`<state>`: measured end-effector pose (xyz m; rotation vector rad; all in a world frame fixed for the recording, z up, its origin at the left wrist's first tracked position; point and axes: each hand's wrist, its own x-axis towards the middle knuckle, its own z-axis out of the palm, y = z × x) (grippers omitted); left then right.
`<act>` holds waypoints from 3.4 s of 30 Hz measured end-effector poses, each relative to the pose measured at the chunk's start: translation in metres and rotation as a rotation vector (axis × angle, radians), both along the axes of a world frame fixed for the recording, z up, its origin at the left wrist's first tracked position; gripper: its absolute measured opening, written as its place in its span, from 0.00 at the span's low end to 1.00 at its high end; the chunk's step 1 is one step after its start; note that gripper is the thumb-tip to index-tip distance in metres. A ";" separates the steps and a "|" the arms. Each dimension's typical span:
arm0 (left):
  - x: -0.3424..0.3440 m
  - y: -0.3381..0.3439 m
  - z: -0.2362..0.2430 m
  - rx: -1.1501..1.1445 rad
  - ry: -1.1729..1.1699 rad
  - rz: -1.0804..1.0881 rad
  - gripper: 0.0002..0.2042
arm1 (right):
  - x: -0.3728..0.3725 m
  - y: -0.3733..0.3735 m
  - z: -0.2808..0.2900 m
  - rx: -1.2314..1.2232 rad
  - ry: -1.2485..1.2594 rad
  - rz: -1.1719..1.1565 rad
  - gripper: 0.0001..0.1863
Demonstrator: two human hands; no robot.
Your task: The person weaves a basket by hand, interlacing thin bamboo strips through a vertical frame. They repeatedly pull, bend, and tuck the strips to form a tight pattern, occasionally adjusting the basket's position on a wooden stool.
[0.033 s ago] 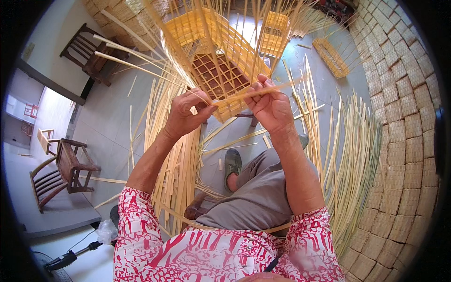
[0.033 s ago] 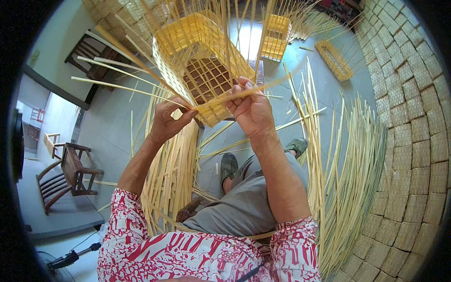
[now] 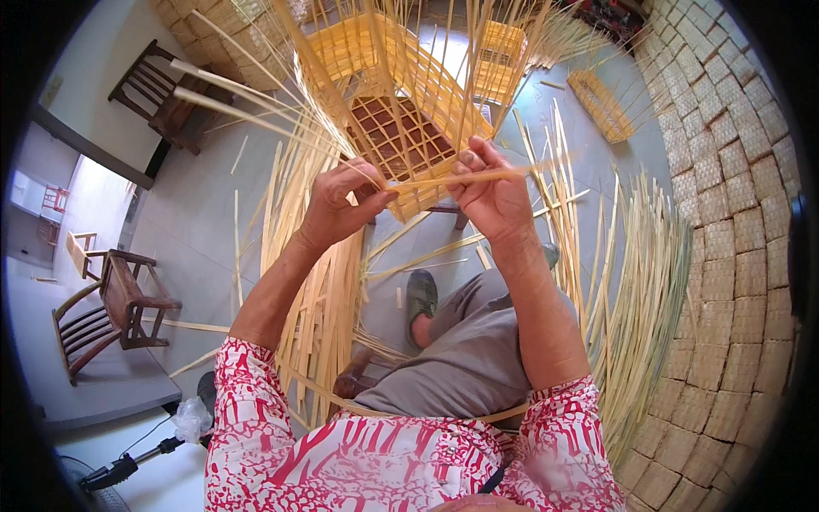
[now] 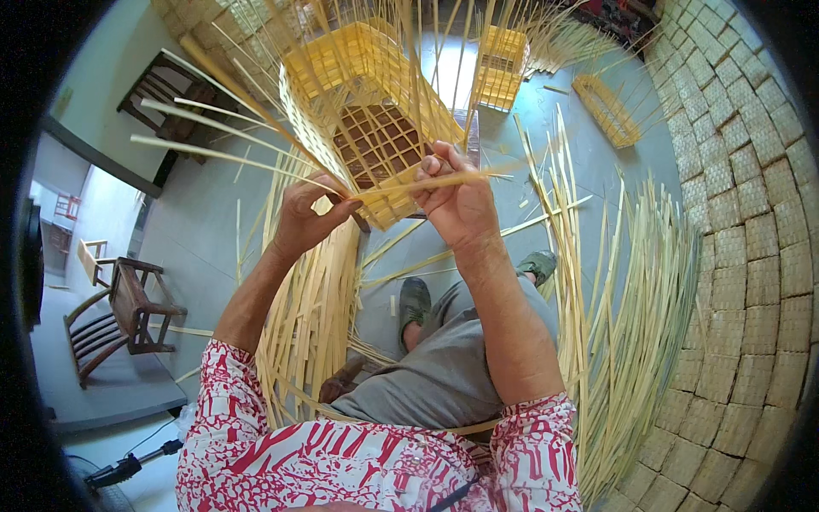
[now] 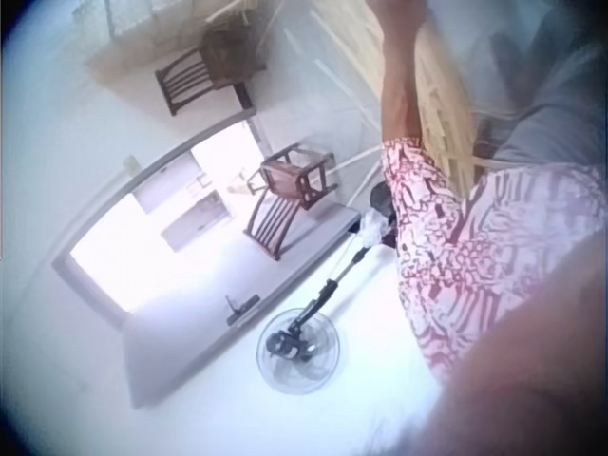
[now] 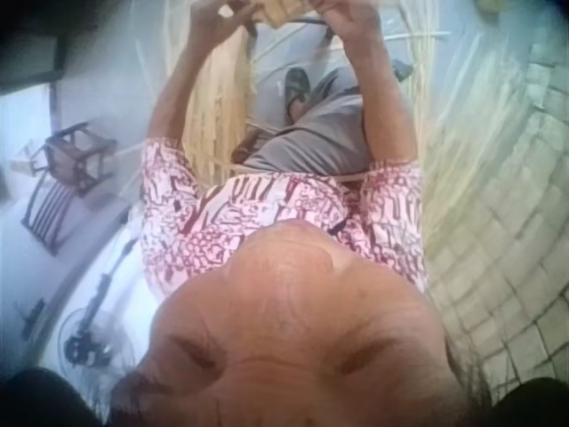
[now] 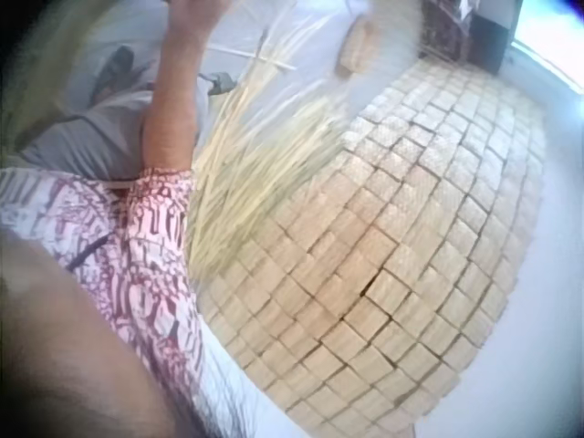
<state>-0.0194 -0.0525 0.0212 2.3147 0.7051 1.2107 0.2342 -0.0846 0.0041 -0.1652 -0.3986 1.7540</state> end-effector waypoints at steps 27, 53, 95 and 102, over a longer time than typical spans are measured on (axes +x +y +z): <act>0.028 0.018 -0.005 -0.165 -0.123 0.027 0.08 | -0.006 0.005 0.054 0.330 -1.261 -0.564 0.12; 0.046 0.011 -0.024 -0.012 -0.281 0.223 0.05 | 0.031 0.037 0.035 -0.287 -0.306 -0.834 0.16; -0.075 0.035 0.007 0.012 -0.030 0.230 0.20 | 0.031 0.004 0.039 0.686 -2.167 -0.595 0.08; -0.010 0.019 -0.048 -0.477 -0.684 0.361 0.32 | 0.017 -0.006 0.041 0.663 -1.950 -0.440 0.12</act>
